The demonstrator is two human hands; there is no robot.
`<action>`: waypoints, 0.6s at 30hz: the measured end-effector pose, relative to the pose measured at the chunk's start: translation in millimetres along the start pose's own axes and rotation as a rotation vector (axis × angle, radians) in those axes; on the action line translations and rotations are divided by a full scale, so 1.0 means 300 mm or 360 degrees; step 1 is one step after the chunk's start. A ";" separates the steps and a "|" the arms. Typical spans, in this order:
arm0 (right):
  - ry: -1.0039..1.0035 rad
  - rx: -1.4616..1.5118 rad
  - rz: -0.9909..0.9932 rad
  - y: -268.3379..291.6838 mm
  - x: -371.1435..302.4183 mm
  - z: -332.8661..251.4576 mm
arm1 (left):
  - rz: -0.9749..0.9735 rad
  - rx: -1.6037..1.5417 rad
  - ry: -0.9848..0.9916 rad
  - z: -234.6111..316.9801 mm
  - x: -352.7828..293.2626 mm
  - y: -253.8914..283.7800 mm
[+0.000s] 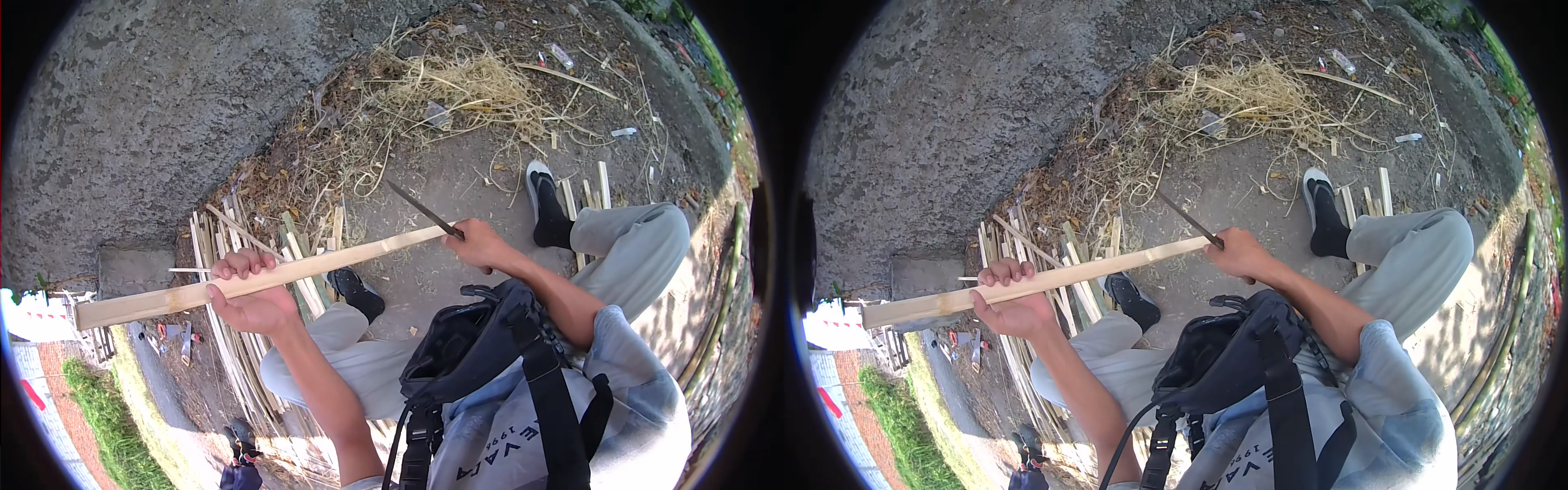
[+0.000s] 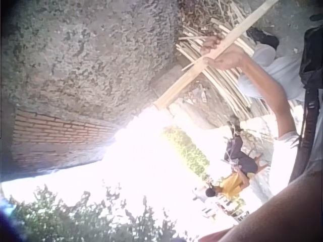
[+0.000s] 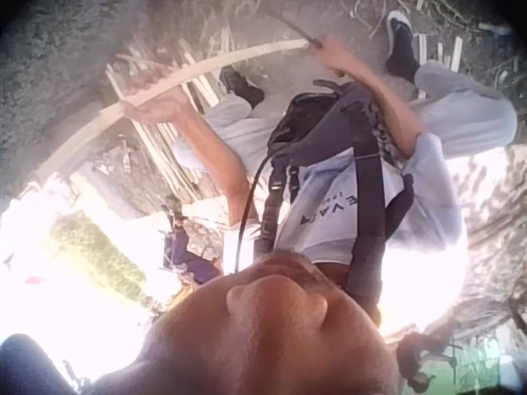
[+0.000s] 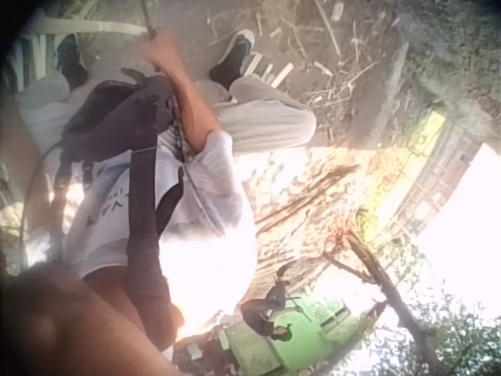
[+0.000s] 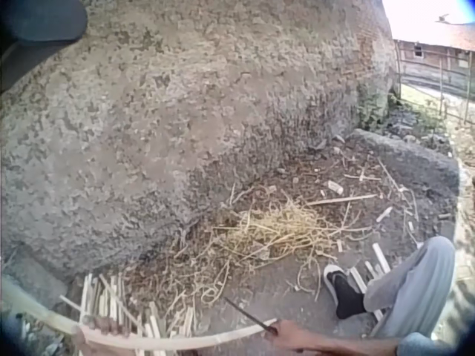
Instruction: The person scrapes, whittles, and smooths bamboo strips using a knife.
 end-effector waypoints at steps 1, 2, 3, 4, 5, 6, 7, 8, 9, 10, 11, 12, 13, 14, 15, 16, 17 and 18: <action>0.0092 -0.0064 0.0054 0.006 0.029 0.018 | -0.0004 -0.0003 0.0006 -0.010 0.003 -0.022; 0.0183 -0.0128 0.0108 0.010 0.053 0.034 | 0.0000 -0.0010 -0.0051 -0.012 0.003 -0.049; 0.0180 -0.0125 0.0109 0.008 0.062 0.044 | 0.0006 -0.0014 -0.0109 -0.008 0.003 -0.065; 0.0214 -0.0150 0.0142 0.012 0.069 0.046 | 0.0006 -0.0015 -0.0105 -0.012 0.006 -0.068; 0.0248 -0.0176 0.0174 0.016 0.073 0.049 | 0.0098 0.0058 -0.0083 -0.016 0.003 -0.053; 0.0245 -0.0176 0.0174 0.016 0.072 0.049 | 0.0193 0.0132 -0.0063 -0.016 -0.003 -0.037; 0.0285 0.0021 0.0127 0.010 0.074 0.051 | 0.0195 0.0131 -0.0061 -0.018 -0.004 -0.029; 0.0324 0.0217 0.0079 0.004 0.075 0.052 | 0.0214 0.0234 -0.0088 -0.009 -0.007 -0.015; 0.0320 0.0215 0.0081 0.008 0.075 0.053 | 0.0233 0.0335 -0.0115 -0.001 -0.008 -0.009; 0.0312 0.0480 -0.0002 -0.001 0.081 0.066 | 0.0235 0.0332 -0.0115 -0.004 -0.010 -0.007; 0.0303 0.0745 -0.0085 -0.011 0.086 0.076 | 0.0292 0.0400 -0.0101 -0.004 -0.015 0.001; 0.0301 0.0741 -0.0085 -0.006 0.087 0.074 | 0.0350 0.0470 -0.0088 -0.002 -0.020 0.010; 0.0340 0.0848 -0.0132 -0.007 0.087 0.066 | 0.0354 0.0469 -0.0089 -0.001 -0.019 0.008; 0.0380 0.0955 -0.0179 -0.008 0.086 0.058 | 0.0327 0.0565 -0.0051 0.001 -0.014 -0.002; 0.0377 0.0950 -0.0183 -0.007 0.083 0.051 | 0.0303 0.0664 -0.0014 0.003 -0.012 -0.009; 0.0369 0.0914 -0.0142 0.001 0.079 0.044 | 0.0309 0.0666 -0.0016 0.004 -0.013 -0.006; 0.0362 0.0878 -0.0100 0.009 0.074 0.038 | 0.0328 0.0738 -0.0018 0.011 -0.014 -0.003; 0.0361 0.0876 -0.0103 0.008 0.069 0.032 | 0.0345 0.0811 -0.0019 0.017 -0.015 0.000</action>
Point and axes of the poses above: each hand's wrist, its own x-axis towards the middle knuckle, its own y-axis out of the back of the hand, z = x × y, the point moved 9 cm from there along x, towards the middle knuckle, and after that the axes turned 15 degrees about -z, right-handed, at the moved point
